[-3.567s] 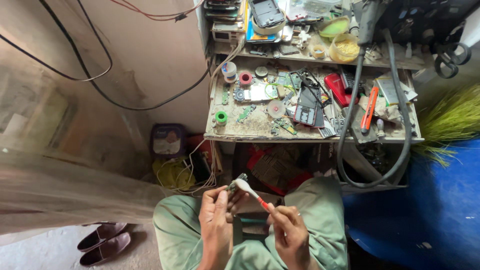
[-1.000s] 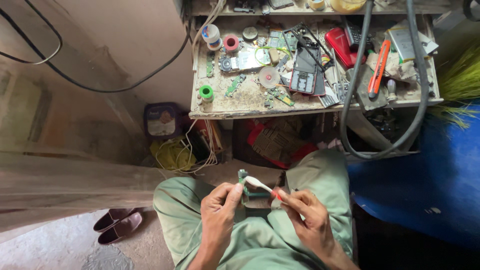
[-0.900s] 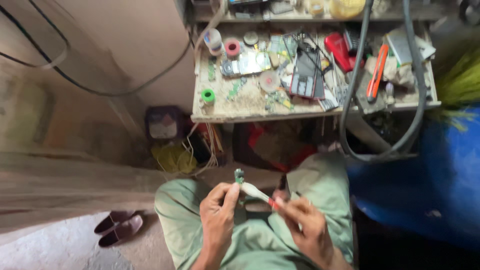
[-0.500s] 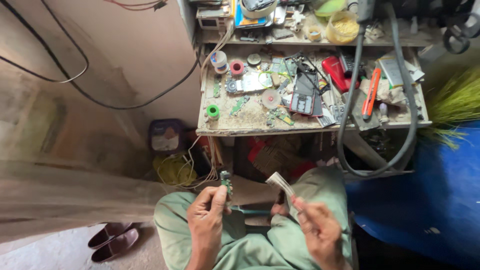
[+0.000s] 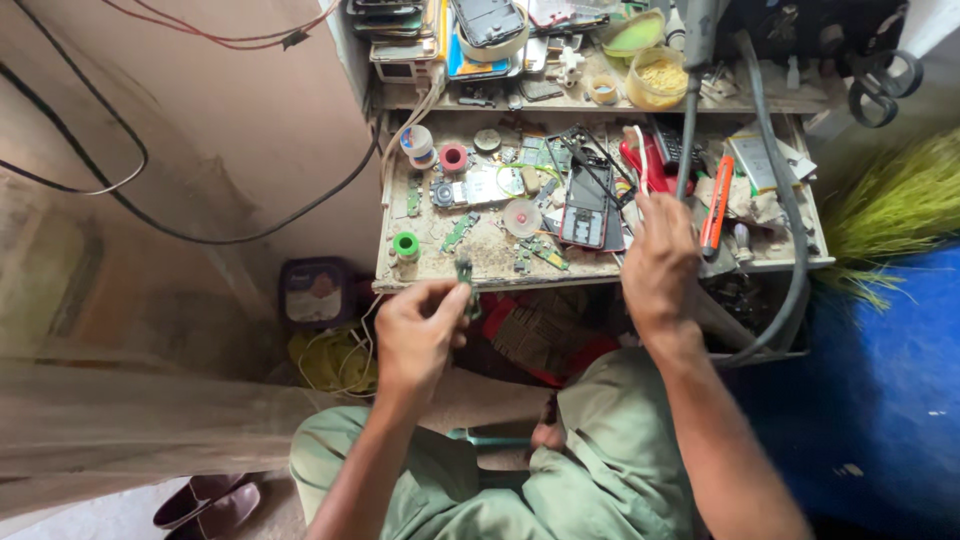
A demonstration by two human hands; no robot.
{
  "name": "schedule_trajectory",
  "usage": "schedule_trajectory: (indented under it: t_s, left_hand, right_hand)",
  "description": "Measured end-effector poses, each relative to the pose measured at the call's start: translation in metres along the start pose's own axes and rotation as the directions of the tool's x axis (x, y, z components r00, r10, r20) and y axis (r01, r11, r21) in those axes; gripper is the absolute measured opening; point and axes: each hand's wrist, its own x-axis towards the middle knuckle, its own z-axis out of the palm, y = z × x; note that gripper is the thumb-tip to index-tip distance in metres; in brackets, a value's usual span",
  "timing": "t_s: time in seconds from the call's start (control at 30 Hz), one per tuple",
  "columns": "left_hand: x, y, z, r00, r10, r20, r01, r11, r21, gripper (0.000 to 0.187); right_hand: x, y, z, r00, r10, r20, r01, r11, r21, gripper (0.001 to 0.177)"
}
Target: The person cleans a small green circuit board using a spray bottle and a toothbrush. They then scrape the board with a utility knife and use a hot air gun to heat specific components. The person also uses tweezers to handle small parts on the board.
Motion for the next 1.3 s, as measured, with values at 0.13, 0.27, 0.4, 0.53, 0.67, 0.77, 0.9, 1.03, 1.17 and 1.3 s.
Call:
schedule_trajectory:
  t_s: [0.13,0.27,0.4,0.53,0.67,0.77,0.9,1.03,1.17,1.3]
  left_hand:
    - [0.033,0.006,0.008,1.0,0.019,0.001,-0.019,0.978,0.21,0.02]
    - [0.046,0.004,0.006,1.0,0.027,0.017,-0.031,0.933,0.358,0.02]
    - [0.054,0.002,0.01,0.992,0.121,0.025,-0.122,0.933,0.339,0.019]
    - [0.05,0.002,0.012,0.978,0.209,0.017,-0.201,0.912,0.358,0.018]
    - [0.047,0.0,0.012,0.96,0.28,-0.012,-0.258,0.9,0.351,0.019]
    - [0.044,-0.003,0.006,0.871,0.481,0.103,-0.466,0.74,0.486,0.021]
    - [0.039,-0.003,0.004,0.859,0.472,0.2,-0.504,0.708,0.495,0.028]
    - [0.04,-0.004,0.005,0.851,0.494,0.18,-0.514,0.711,0.48,0.023]
    - [0.04,-0.007,0.007,0.845,0.517,0.136,-0.513,0.716,0.473,0.022]
    - [0.039,-0.01,0.013,0.855,0.513,0.072,-0.48,0.734,0.48,0.022]
  right_hand:
    - [0.015,0.0,0.008,0.996,-0.012,0.093,0.018,0.998,-0.065,0.034]
    - [0.004,0.004,-0.015,1.0,-0.027,0.005,0.027,0.999,0.023,0.027]
    - [-0.011,0.028,-0.045,0.997,0.059,-0.045,-0.062,0.996,-0.06,0.018]
    - [-0.013,0.057,-0.05,0.982,0.187,0.015,-0.182,0.971,-0.155,0.025]
    - [-0.012,0.072,-0.044,0.97,0.226,0.095,-0.206,0.962,-0.181,0.028]
    - [-0.011,0.079,-0.04,0.939,0.327,0.109,-0.318,0.944,-0.089,0.023]
    - [-0.013,0.079,-0.036,0.927,0.374,0.036,-0.376,0.924,0.069,0.023]
    - [-0.014,0.07,-0.051,0.963,0.255,-0.092,-0.255,0.967,0.014,0.015]
    - [-0.024,0.042,-0.066,0.806,0.59,-0.049,-0.462,0.679,0.571,0.02]
    - [-0.052,0.019,-0.067,0.8,0.491,0.344,-0.549,0.368,0.751,0.02]
